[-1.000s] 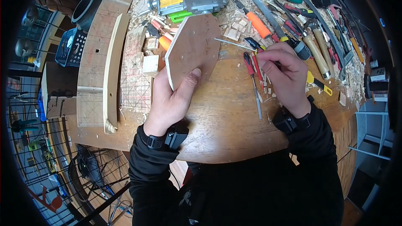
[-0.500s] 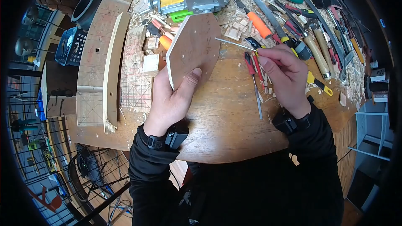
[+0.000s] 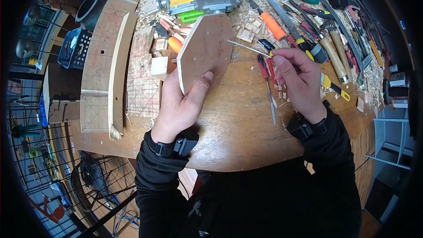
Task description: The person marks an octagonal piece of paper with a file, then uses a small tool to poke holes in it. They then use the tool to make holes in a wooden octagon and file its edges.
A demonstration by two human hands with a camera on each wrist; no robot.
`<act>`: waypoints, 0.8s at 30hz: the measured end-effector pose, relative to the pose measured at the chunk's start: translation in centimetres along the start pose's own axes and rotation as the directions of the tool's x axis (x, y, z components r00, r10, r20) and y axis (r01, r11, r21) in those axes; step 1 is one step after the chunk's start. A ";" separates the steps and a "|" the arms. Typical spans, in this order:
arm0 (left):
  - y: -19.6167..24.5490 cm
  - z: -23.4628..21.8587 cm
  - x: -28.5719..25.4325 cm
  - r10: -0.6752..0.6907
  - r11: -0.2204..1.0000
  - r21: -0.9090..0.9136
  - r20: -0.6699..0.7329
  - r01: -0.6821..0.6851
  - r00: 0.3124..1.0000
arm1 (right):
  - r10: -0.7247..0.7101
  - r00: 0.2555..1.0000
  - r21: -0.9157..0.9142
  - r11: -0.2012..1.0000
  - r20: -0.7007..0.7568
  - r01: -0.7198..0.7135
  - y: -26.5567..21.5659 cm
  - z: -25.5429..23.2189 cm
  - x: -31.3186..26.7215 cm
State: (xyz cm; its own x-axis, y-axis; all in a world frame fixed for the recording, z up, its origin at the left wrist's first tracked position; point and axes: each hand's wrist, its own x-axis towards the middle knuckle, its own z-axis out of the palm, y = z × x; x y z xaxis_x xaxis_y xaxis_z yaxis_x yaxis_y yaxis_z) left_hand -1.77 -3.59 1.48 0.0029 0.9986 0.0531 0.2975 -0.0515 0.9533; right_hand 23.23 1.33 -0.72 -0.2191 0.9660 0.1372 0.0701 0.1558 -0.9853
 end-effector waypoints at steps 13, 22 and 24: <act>0.0 -0.1 0.1 -0.014 1.000 0.001 -0.020 0.014 1.000 | -0.319 0.947 -0.119 0.939 0.040 0.321 0.2 -0.1 0.4; 0.0 0.1 0.1 -0.006 1.000 -0.026 -0.032 0.005 0.999 | -0.368 0.927 -0.257 0.892 0.067 0.373 0.5 -0.4 0.3; 0.0 0.0 0.1 -0.009 1.000 -0.022 -0.030 0.008 1.000 | -0.345 0.937 -0.223 0.910 0.060 0.349 0.7 -0.3 0.4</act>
State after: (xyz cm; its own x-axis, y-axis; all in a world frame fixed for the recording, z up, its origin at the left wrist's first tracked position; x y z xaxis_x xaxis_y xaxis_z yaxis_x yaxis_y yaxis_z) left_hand -1.81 -3.46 1.45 -0.0286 0.9981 0.0539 0.2769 -0.0439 0.9599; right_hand 23.47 1.86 -1.35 -0.2875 0.8390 0.4620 0.2047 0.5250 -0.8261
